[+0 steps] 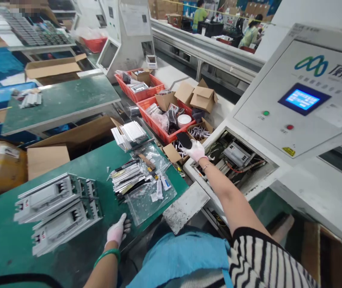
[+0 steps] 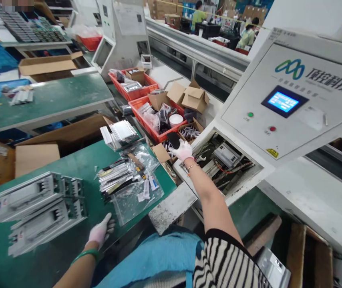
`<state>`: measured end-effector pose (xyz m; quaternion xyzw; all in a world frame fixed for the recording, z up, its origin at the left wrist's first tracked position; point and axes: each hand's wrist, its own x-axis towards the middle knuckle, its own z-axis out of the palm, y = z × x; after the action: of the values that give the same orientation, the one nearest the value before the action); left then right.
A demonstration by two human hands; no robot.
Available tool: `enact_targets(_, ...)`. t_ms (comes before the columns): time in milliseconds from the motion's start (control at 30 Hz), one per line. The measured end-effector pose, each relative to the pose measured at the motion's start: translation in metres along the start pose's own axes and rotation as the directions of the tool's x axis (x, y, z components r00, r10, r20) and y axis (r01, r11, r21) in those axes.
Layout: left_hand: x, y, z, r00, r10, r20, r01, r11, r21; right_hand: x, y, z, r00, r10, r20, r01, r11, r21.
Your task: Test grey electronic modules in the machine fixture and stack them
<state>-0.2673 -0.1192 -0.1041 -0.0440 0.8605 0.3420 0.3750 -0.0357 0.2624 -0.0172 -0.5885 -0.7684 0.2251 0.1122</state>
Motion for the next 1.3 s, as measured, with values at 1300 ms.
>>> enact_targets(1300, 0.019, -0.009, -0.006, 0.971, -0.206, 0.125, 0.220, 0.969, -0.110, -0.003, 0.001, 0.033, 0.985, -0.103, -0.142, 0.105, 0.994, 0.005)
